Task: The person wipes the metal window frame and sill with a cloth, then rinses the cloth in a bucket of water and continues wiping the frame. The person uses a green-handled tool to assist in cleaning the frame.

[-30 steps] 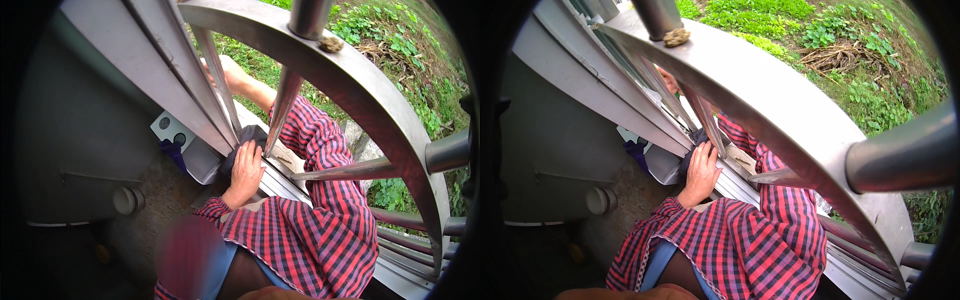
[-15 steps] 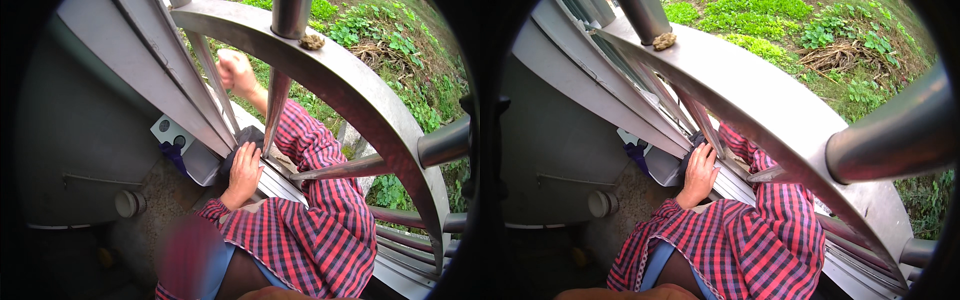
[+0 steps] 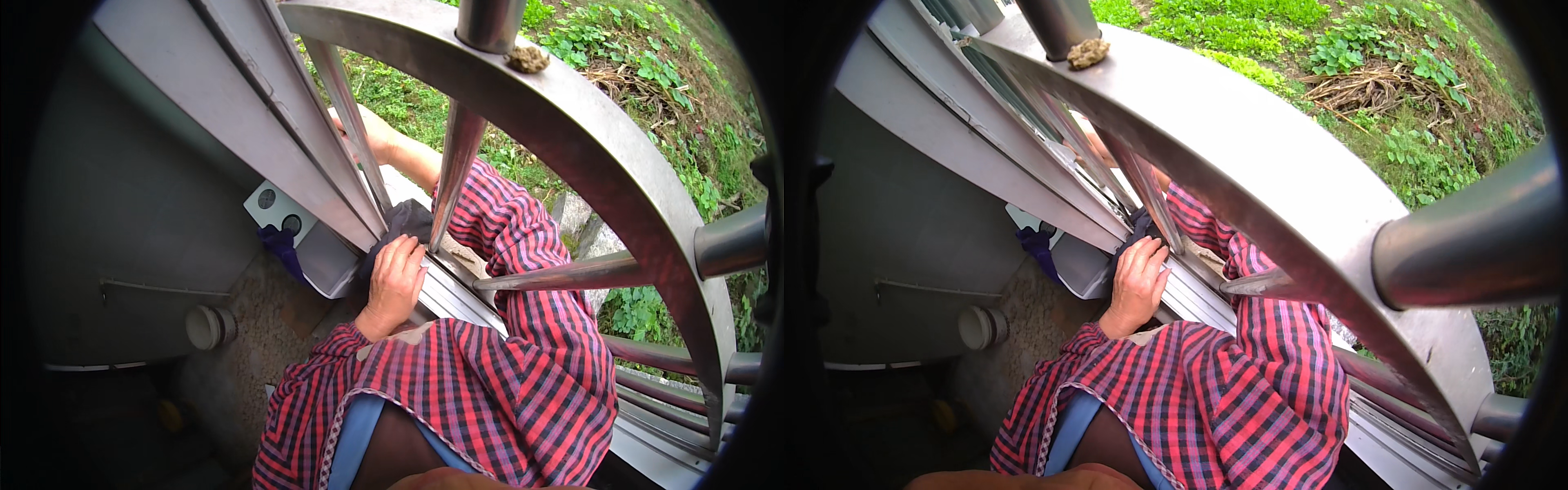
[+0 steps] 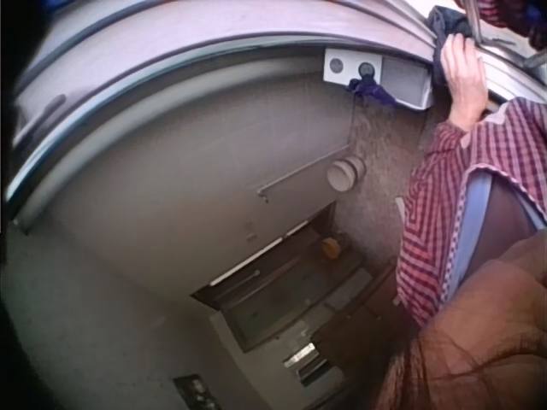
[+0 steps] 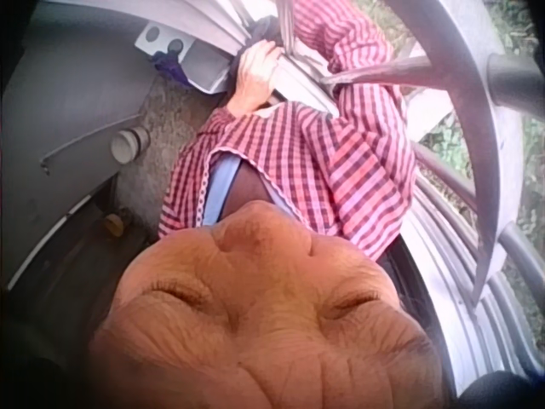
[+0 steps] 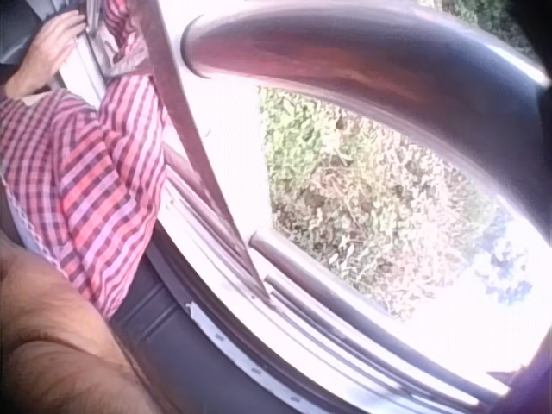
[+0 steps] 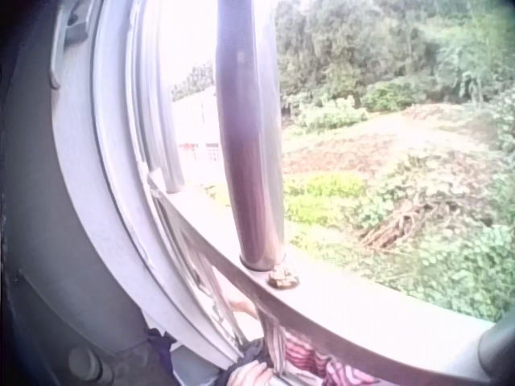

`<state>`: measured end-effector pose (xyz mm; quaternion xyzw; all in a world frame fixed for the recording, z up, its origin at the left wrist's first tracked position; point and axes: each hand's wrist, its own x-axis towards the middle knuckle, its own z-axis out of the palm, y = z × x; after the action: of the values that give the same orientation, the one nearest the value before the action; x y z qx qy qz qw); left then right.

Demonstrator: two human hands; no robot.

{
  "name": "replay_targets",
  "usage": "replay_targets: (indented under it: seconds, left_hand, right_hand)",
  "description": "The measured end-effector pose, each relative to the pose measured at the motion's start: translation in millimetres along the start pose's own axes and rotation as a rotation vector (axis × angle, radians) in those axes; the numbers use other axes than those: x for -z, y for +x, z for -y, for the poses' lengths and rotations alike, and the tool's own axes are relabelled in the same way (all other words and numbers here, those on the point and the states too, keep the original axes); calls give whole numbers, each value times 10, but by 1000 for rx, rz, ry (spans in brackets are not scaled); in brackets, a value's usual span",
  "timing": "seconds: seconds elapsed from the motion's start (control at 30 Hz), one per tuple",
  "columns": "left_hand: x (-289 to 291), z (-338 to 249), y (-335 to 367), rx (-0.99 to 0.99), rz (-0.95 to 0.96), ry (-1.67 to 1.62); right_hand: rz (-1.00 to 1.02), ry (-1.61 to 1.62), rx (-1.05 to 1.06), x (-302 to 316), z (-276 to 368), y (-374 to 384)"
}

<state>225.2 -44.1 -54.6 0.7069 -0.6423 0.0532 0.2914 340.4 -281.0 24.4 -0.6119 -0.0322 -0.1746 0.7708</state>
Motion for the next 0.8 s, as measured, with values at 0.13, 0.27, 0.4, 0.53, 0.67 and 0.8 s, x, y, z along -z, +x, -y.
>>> replay_targets:
  seconds: [0.13, 0.27, 0.4, 0.53, 0.67, 0.8]
  left_hand:
    - [-88, 37, 105, -2, -91, -2]
    - [-72, 95, 57, 97, -130, 38]
    - [-12, 135, -92, 240, -124, 79]
    - [-52, 152, -131, 297, -112, 108]
    - [-153, 187, -74, 269, -119, 112]
    - [-279, 295, -37, 244, -110, 175]
  right_hand:
    - [-61, -42, 163, 257, -189, -260]
    - [-210, -146, 354, 248, -79, -418]
    - [-253, -93, 356, 185, 23, -455]
    - [-368, -190, 453, 269, 66, -478]
    - [-448, -67, 494, 573, 337, -454]
    - [-365, -54, 514, 962, 546, -445]
